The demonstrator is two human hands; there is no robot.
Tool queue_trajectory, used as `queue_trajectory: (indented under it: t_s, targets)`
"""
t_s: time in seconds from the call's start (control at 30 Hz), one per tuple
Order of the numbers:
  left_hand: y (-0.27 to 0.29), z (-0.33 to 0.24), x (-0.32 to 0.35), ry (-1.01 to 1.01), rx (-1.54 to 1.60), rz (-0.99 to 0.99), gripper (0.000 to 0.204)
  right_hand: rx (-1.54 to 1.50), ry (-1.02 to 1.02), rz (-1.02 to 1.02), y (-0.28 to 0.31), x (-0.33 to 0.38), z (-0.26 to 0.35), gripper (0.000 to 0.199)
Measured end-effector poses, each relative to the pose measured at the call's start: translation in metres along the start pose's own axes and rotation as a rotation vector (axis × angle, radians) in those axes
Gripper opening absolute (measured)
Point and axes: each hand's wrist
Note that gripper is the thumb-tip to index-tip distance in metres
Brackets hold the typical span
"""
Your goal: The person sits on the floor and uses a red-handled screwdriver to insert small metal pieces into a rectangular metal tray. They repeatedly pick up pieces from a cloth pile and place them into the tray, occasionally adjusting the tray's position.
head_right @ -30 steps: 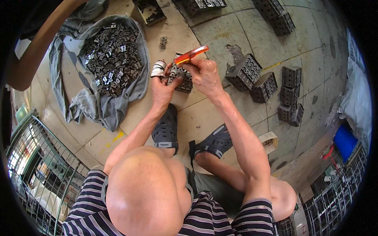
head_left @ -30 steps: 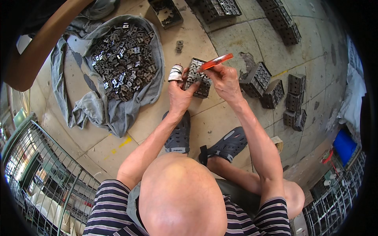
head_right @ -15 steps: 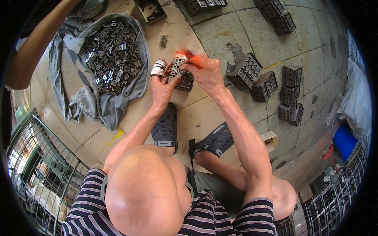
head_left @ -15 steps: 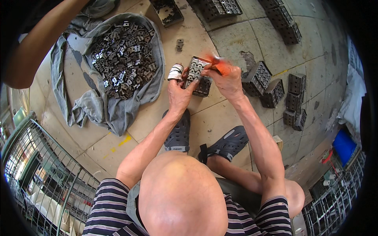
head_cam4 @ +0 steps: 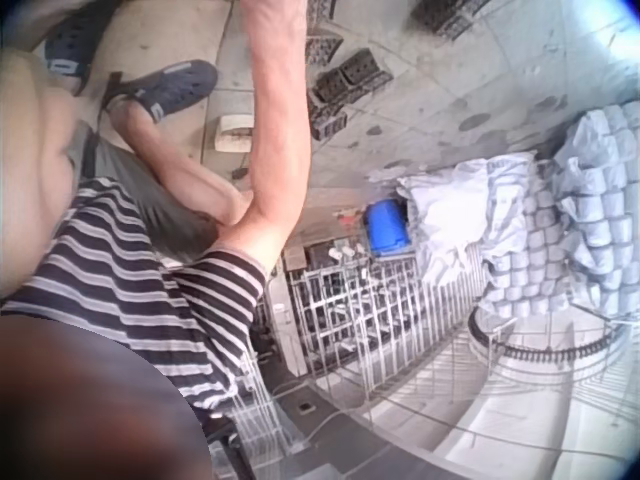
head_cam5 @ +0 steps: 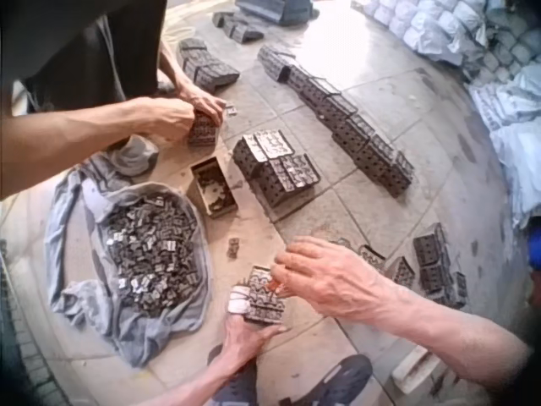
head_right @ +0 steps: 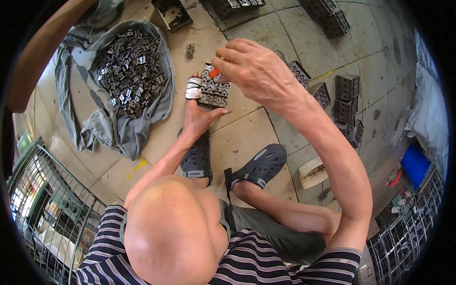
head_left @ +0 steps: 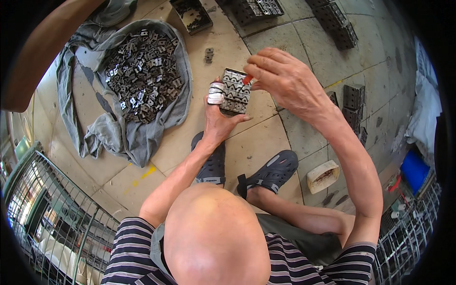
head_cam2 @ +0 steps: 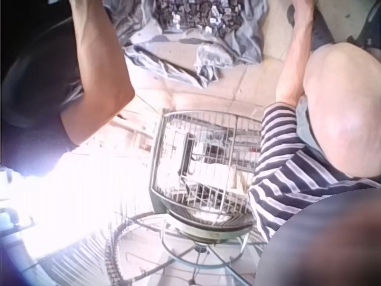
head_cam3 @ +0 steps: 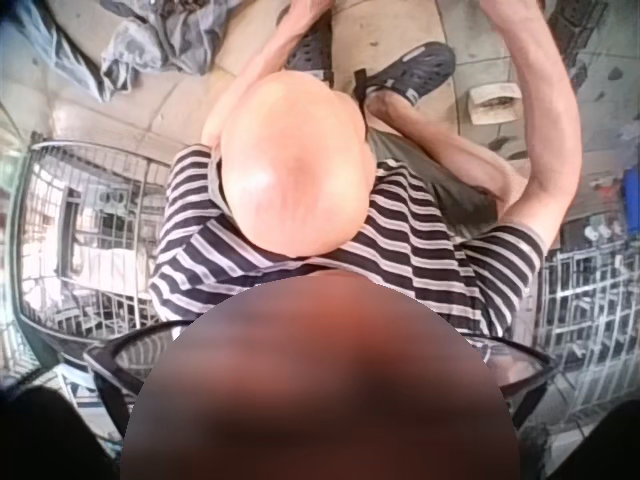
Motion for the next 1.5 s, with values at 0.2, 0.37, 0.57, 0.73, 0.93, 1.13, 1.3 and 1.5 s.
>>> queue_trajectory:
  t_s: [0.2,0.37,0.57,0.73,0.93,1.13,1.3,1.5]
  targets:
    - [-0.006,0.004,0.001,0.207,0.276,-0.078,0.126,-0.135,-0.509,0.084,-0.015,-0.016,0.034,0.018]
    - [-0.011,-0.001,0.004,0.210,0.289,-0.103,0.123,-0.406,-0.635,0.299,0.002,-0.029,0.035,0.035]
    - [-0.011,0.006,0.004,0.183,0.242,-0.095,0.122,-0.002,-0.085,0.168,0.019,-0.027,0.015,0.044]
    - [-0.008,0.003,0.001,0.106,0.315,-0.107,0.116,0.265,0.223,0.082,0.014,-0.034,0.004,0.005]
    - [0.001,-0.004,-0.004,0.206,0.278,-0.024,0.109,0.201,-0.261,0.294,0.012,-0.041,0.027,0.017]
    - [0.001,-0.005,-0.006,0.211,0.412,-0.079,0.100,0.166,-0.155,0.329,0.019,-0.048,0.035,0.016]
    - [-0.002,0.006,-0.002,0.221,0.302,-0.018,0.114,0.098,-0.323,0.277,0.004,-0.048,0.036,0.018]
    - [-0.012,0.013,0.002,0.148,0.228,-0.093,0.125,-0.512,-0.952,0.362,-0.006,-0.053,0.027,0.032]
Point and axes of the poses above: each hand's wrist, its own x-axis away from the middle knuckle, its own y-axis out of the back of the hand, z = x × y, and after that the axes turned 15 degrees about -y, right-handed
